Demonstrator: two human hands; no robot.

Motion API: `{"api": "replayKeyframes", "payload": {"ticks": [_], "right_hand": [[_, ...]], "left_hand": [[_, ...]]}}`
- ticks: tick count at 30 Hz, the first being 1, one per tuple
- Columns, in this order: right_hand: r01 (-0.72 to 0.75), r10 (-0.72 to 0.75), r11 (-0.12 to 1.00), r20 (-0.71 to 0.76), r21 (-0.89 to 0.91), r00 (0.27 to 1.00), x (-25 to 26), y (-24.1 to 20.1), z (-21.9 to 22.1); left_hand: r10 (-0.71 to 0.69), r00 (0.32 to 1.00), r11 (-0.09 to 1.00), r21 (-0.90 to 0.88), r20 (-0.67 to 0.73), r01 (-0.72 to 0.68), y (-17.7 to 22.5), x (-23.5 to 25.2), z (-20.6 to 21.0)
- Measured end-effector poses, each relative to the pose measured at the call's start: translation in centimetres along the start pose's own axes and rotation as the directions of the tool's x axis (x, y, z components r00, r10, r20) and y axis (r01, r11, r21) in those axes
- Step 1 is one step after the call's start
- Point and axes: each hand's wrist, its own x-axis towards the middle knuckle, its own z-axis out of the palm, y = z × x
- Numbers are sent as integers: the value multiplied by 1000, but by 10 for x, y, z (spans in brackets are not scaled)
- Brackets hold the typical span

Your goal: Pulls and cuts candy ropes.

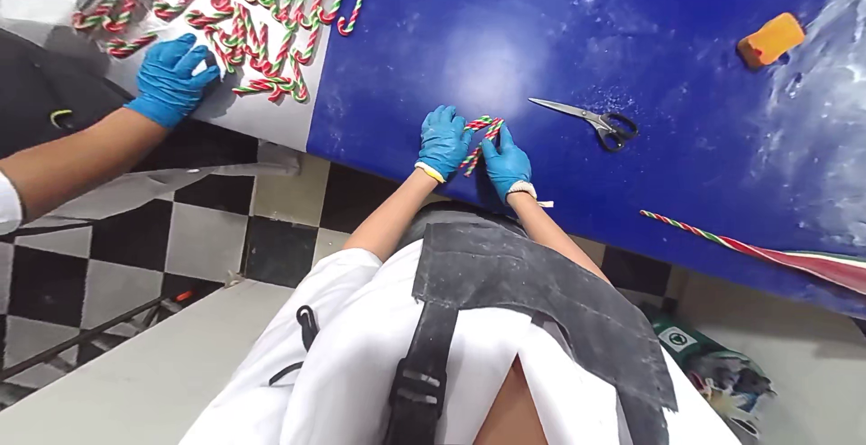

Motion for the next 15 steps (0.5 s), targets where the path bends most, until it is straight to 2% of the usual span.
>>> {"api": "replayKeyframes", "payload": {"ticks": [3,4,6,8,12,15], "right_hand": [[43,-21,927,-65,372,998,2,5,10],[82,-45,845,-84,528,995,0,15,13],[133,-79,599,-106,789,991,-2,38,14],[136,-84,446,-110,885,990,-7,60,9],[106,-66,312,-90,944,994,-19,92,-4],[75,-47,223,-66,972,997,-24,107,-10]], "left_hand": [[-57,998,998,-12,-36,57,21,1,4],[-81,996,997,-2,-45,81,30,-3,8],[-127,991,992,8,-36,128,50,-12,19],[-163,986,987,7,-43,163,65,-17,36],[-158,961,983,52,-228,174,58,-1,58],[-172,931,973,95,-321,212,38,32,43]]}}
